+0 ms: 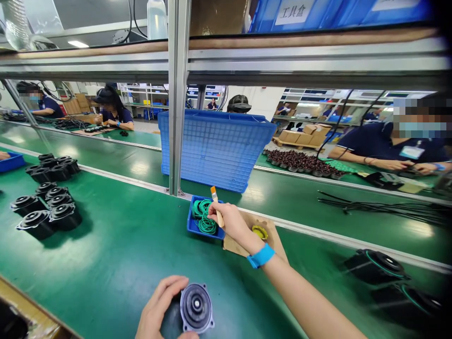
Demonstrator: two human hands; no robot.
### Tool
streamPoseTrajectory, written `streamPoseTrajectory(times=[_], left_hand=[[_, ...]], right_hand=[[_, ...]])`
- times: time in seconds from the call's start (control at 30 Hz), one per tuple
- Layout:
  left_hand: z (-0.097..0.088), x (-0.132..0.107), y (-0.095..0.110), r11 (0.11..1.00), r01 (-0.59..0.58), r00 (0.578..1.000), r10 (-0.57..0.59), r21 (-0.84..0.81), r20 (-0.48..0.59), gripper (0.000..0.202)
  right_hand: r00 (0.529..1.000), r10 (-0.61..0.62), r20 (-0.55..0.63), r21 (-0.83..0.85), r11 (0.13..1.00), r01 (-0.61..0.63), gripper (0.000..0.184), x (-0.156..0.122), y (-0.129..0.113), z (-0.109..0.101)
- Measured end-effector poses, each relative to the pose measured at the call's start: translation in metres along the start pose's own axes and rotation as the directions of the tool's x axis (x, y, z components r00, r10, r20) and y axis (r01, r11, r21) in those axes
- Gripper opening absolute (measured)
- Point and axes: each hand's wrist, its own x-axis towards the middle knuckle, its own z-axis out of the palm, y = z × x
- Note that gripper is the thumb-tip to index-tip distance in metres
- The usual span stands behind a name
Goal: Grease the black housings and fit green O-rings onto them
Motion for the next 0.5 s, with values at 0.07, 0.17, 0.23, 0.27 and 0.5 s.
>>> streamPoseTrajectory(times=[0.07, 0.17, 0.23, 0.27, 0.5], left_hand=[[0.0, -0.002, -0.002, 1.0, -0.004, 1.0, 0.005, 0.025, -0.015, 0.061], [0.001, -0.006, -0.006, 1.0, -0.025, 1.0, 0.025, 0.011, 0.0, 0.059], [0.004, -0.01, -0.01, 0.998, -0.028, 1.0, 0.028, -0.047, -0.008, 0.061], [0.007, -0.012, -0.011, 0.997, -0.014, 1.0, 0.012, -0.081, -0.025, 0.062], [0.014, -0.018, -0.016, 0.986, 0.046, 0.995, -0.059, -0.16, -0.076, 0.071]], right_hand=[[0.999, -0.005, -0.052, 0.016, 1.0, 0.006, 0.02, -0.003, -0.005, -0.002], [0.989, 0.01, -0.146, 0.061, 0.998, -0.001, 0.018, -0.017, -0.023, -0.013], [0.984, 0.026, -0.174, 0.118, 0.993, -0.005, 0.013, -0.033, -0.041, -0.022], [0.988, 0.039, -0.153, 0.176, 0.984, -0.012, 0.011, -0.042, -0.05, -0.025], [0.922, 0.108, 0.372, 0.499, 0.814, -0.297, 0.015, -0.086, -0.083, -0.017]])
